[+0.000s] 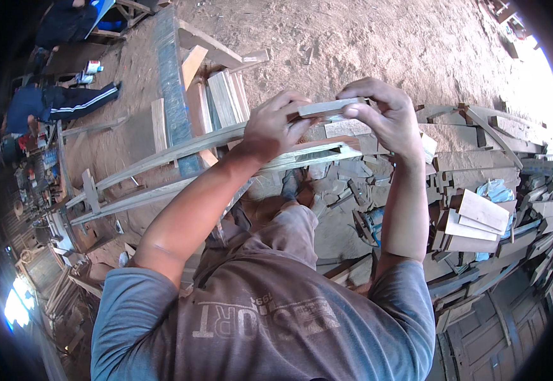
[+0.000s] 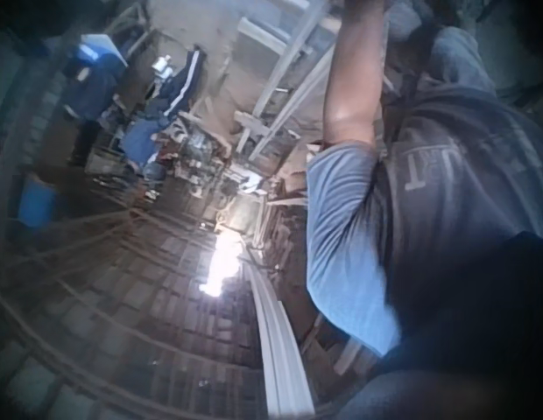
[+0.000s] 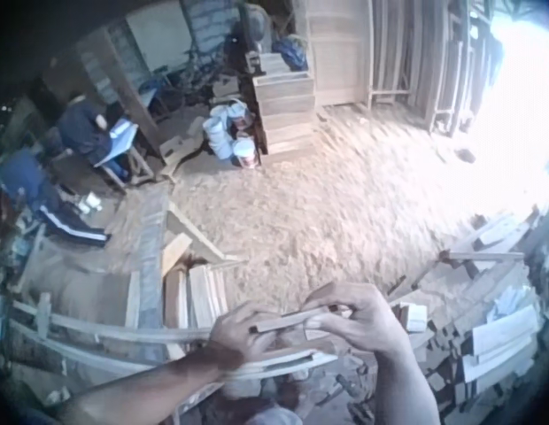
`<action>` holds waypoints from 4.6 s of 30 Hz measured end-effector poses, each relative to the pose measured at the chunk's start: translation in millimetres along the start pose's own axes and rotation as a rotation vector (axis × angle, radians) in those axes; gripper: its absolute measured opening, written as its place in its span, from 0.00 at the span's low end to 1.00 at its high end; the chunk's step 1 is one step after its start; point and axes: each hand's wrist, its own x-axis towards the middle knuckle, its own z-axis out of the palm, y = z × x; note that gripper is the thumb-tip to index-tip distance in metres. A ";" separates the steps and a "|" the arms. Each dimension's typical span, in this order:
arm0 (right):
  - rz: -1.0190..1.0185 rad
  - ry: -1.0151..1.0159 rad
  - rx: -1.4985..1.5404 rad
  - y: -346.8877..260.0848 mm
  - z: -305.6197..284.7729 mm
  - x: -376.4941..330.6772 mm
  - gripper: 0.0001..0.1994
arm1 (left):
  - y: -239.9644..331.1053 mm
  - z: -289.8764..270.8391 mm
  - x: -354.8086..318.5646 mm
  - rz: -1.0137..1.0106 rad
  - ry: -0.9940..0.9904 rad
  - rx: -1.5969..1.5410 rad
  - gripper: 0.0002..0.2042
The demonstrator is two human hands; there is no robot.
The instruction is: The person assembles small wooden pieces into a larger wooden frame. They repeatedly fit pieces into slots, hammer them into place, and use an electric sander to smooth the edges. The person handles multiple small wooden blocks and a curved wooden frame throughout the process.
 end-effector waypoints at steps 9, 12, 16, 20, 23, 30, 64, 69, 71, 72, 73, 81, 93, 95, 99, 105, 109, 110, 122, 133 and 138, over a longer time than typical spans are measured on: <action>-0.213 -0.061 -0.394 -44.2 11.1 7.2 0.12 | -6.7 2.0 -2.8 -0.016 -0.142 0.176 0.22; -0.093 -0.069 -0.315 -41.0 5.8 10.5 0.12 | -7.7 1.8 2.6 -0.022 -0.169 0.243 0.21; -0.144 -0.072 -0.480 -56.5 15.8 10.8 0.12 | -9.0 0.9 -0.6 -0.048 -0.206 0.269 0.22; -0.061 -0.092 -0.391 -49.8 2.1 12.4 0.11 | -11.6 1.7 2.0 -0.043 -0.193 0.214 0.25; -0.139 -0.096 -0.528 -61.1 10.6 10.3 0.11 | -3.1 0.6 1.4 -0.084 -0.237 0.228 0.25; -0.071 -0.054 -0.528 -72.4 -8.0 3.3 0.12 | -6.1 8.7 -1.2 -0.115 -0.279 0.349 0.27; -0.211 -0.100 -0.825 -102.1 16.3 10.2 0.07 | -11.0 0.0 -3.4 0.033 -0.057 0.180 0.15; -0.102 0.084 -0.537 -63.7 9.3 -11.1 0.22 | -6.2 2.2 -0.8 0.091 0.033 0.216 0.15; 0.004 0.190 -0.308 -24.7 -3.9 -24.6 0.32 | -2.0 -2.2 1.3 0.033 -0.046 0.227 0.15; 0.055 0.203 -0.280 -2.4 -0.9 -32.7 0.32 | -0.5 -2.5 1.0 0.005 -0.090 0.225 0.16; 0.107 0.218 -0.257 18.5 0.9 -41.6 0.33 | -1.6 -2.3 1.0 0.045 -0.042 0.130 0.15; 0.187 0.192 -0.142 27.6 5.9 -35.8 0.22 | -2.8 -3.3 3.4 0.086 -0.044 0.200 0.15; 0.042 0.150 -0.363 61.2 -7.5 -31.8 0.17 | -5.0 -9.3 6.8 0.118 -0.117 0.139 0.17; 0.073 0.171 -0.334 57.8 -2.6 -31.1 0.18 | -4.0 -8.9 7.5 0.126 -0.096 0.133 0.16; 0.073 0.155 -0.268 67.9 -5.1 -36.1 0.18 | -9.4 -3.3 6.1 0.122 -0.083 0.125 0.17; 0.109 0.121 -0.227 76.9 -12.2 -36.7 0.24 | -10.4 -1.8 6.5 0.111 -0.088 0.110 0.15; 0.068 0.093 -0.253 77.1 -15.2 -33.8 0.24 | -4.5 -0.8 9.3 0.070 -0.086 0.057 0.16; 0.042 0.086 -0.291 77.1 -15.9 -31.0 0.24 | -7.0 -0.4 9.7 0.072 -0.095 0.079 0.15; -0.051 0.054 -0.472 68.9 -15.2 -29.0 0.22 | 0.2 -0.7 7.4 0.037 -0.124 0.155 0.25; -0.075 0.060 -0.531 64.9 -11.0 -31.6 0.26 | -7.1 5.0 4.0 0.116 -0.036 0.182 0.19; -0.085 0.054 -0.564 61.2 -8.9 -30.1 0.27 | -8.5 4.8 6.7 0.135 -0.013 0.180 0.20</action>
